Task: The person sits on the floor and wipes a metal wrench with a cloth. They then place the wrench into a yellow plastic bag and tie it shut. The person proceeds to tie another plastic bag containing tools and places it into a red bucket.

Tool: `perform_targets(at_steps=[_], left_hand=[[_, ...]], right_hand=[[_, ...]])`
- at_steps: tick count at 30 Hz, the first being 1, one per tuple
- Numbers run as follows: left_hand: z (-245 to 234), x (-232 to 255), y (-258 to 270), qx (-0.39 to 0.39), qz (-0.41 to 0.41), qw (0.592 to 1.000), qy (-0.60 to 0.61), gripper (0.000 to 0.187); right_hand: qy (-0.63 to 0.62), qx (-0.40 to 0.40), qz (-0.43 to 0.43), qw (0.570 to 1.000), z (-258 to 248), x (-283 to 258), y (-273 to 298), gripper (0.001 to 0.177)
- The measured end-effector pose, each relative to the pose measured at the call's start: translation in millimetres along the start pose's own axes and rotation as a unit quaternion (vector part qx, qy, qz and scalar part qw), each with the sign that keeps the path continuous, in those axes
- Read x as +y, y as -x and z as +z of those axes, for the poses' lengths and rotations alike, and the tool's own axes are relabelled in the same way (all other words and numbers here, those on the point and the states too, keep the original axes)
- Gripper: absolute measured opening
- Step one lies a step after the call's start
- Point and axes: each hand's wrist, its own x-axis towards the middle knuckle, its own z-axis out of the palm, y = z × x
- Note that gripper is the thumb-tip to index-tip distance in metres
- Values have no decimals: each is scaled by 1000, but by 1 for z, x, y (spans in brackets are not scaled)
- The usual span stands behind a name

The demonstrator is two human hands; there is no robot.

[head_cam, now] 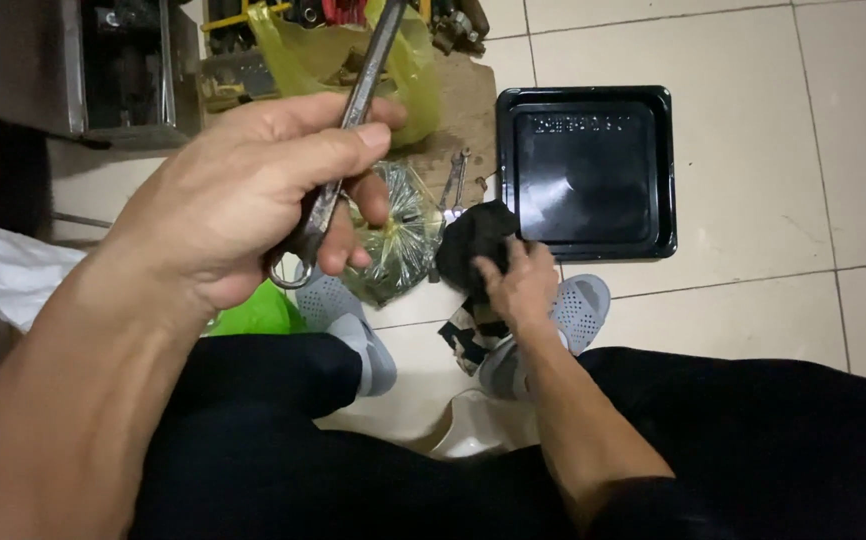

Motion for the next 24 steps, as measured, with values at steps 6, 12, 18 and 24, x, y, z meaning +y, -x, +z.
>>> perform_targets(at_steps=[6,12,18,24], left_hand=[[1,0,6,4,-2,1000,-19,43],[-1,2,7,19,13,999,-25,43],[0,4,7,6,29,999,-18,42],[-1,5,10,14,15,999,-28,40]], right_hand=[[89,-30,-5,996,39,16,-14,63],[-69,-139,37,987,-3,-1,-35,37],[-421,-155,88,889,-79,-34,-21,6],[-435,-80,33,896,-134,-13,-28,8]])
